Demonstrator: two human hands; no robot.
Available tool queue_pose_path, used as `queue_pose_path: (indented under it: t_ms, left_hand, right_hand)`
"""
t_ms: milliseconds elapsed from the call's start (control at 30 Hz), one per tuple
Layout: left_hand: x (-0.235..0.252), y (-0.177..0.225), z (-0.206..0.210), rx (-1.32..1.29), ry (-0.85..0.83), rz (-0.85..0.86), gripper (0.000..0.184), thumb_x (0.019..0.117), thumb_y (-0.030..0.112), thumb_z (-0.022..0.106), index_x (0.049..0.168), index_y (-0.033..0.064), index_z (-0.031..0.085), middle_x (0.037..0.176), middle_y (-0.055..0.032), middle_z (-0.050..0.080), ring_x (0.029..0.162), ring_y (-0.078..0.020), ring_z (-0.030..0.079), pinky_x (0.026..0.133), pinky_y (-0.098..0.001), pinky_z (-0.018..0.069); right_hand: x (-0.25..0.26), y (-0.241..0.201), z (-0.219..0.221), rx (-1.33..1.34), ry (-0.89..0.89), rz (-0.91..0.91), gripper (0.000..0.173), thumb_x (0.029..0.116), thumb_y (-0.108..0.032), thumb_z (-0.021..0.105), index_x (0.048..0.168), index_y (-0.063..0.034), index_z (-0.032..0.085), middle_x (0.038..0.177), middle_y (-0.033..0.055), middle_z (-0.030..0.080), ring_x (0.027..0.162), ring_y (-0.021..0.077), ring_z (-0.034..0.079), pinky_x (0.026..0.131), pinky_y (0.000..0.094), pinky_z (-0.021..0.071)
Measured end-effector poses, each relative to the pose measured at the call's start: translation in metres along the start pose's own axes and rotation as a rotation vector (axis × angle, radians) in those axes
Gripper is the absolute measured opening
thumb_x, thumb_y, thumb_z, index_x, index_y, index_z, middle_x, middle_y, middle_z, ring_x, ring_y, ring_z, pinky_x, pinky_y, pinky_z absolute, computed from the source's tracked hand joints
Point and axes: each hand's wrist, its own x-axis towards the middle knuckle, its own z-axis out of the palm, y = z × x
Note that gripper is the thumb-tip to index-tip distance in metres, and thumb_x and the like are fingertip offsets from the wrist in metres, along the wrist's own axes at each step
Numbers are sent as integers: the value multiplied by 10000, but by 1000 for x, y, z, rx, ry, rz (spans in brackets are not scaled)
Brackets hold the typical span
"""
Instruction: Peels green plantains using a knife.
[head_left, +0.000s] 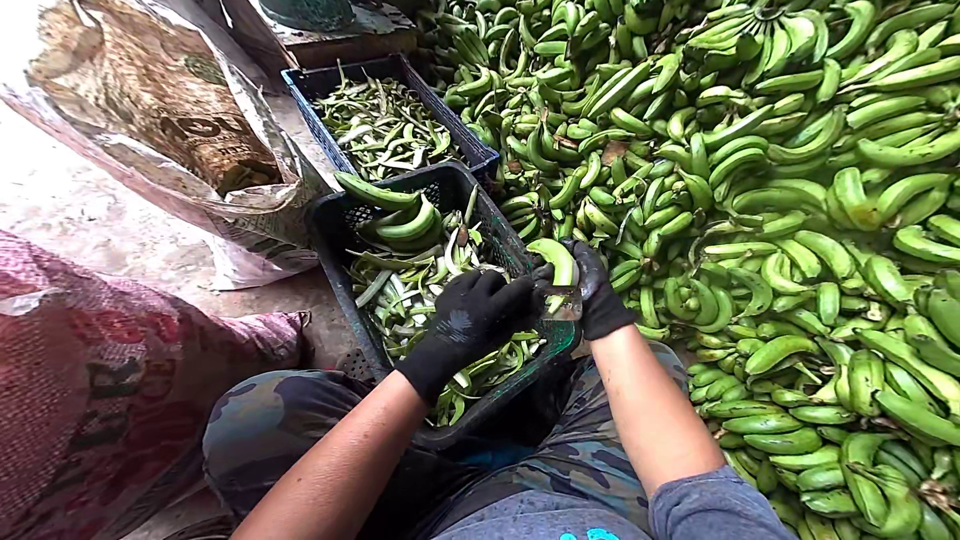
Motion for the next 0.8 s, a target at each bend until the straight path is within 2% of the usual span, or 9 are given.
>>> queue_pose_path:
  t_ms: [100, 200, 333, 433, 533, 600, 667, 733, 800]
  left_hand:
    - [1, -4, 5, -214, -108, -323, 459, 1001, 416, 612, 1379, 155, 625, 1060, -143, 673, 946, -306, 675, 810, -524, 565]
    - [2, -17, 0, -448, -89, -667, 447, 1041, 513, 508, 1331, 190, 618, 1030, -77, 709, 896, -219, 689, 807, -505, 569]
    - [-9, -34, -13, -553, -48, -920, 619, 974, 722, 435, 1323, 240, 603, 926, -89, 683, 813, -250, 652, 720, -540, 533]
    - [-8, -29, -29, -548, -26, -796, 521, 998, 640, 490, 1302, 237, 619, 880, -45, 662, 735, -174, 620, 666, -441, 528]
    - [-11, -18, -32, -532, -81, -466, 400, 1034, 443, 561, 1306, 160, 636, 1015, -13, 699, 820, -94, 659, 759, -351, 584]
    - [-14, -14, -25, -488, -123, -235, 461, 1018, 450, 574, 1328, 114, 636, 1076, -40, 698, 899, -110, 672, 820, -363, 595]
    - [-13, -6, -15, -415, -149, -94, 517, 1000, 532, 552, 1308, 133, 669, 991, -50, 693, 865, -153, 668, 775, -398, 585]
    - [-10, 2, -5, -354, -170, -88, 505, 996, 553, 544, 1304, 176, 676, 948, -43, 680, 838, -177, 662, 746, -413, 577]
    - [-7, 6, 1, -302, -176, -198, 468, 992, 503, 583, 1325, 184, 662, 978, -68, 669, 853, -216, 665, 753, -450, 574]
  right_hand:
    - [-1, 22, -5, -231, -87, -142, 353, 1073, -405, 324, 1085, -171, 588, 850, -3, 647, 737, 99, 638, 647, 302, 562]
    - [2, 30, 3, -341, -91, -144, 350, 1075, -409, 372, 1154, -164, 609, 825, 18, 655, 630, 113, 615, 551, 305, 552]
    - [-1, 24, 6, -250, -184, -31, 404, 1037, -416, 378, 1222, -177, 645, 809, 16, 645, 576, 104, 585, 504, 281, 531]
    - [-1, 10, -1, -140, -169, 33, 400, 1019, -427, 389, 1165, -173, 661, 745, 21, 623, 496, 106, 546, 431, 270, 496]
    - [0, -1, -9, -136, -78, -26, 379, 1029, -392, 373, 992, -135, 648, 689, 13, 624, 505, 99, 572, 453, 266, 515]
    - [5, -8, -12, -103, -59, -60, 407, 1071, -323, 307, 1011, -78, 626, 736, 63, 664, 577, 144, 635, 523, 299, 569]
    - [3, -9, -9, -96, -31, -16, 437, 1079, -346, 287, 967, -81, 616, 674, 59, 648, 508, 136, 611, 463, 281, 543]
    - [-3, -6, -3, -120, -17, 38, 432, 1078, -356, 292, 986, -76, 608, 666, 62, 635, 480, 127, 594, 431, 259, 523]
    - [-7, 2, 1, -208, -13, -49, 363, 1085, -263, 307, 1015, -71, 607, 720, 51, 658, 556, 109, 630, 503, 243, 550]
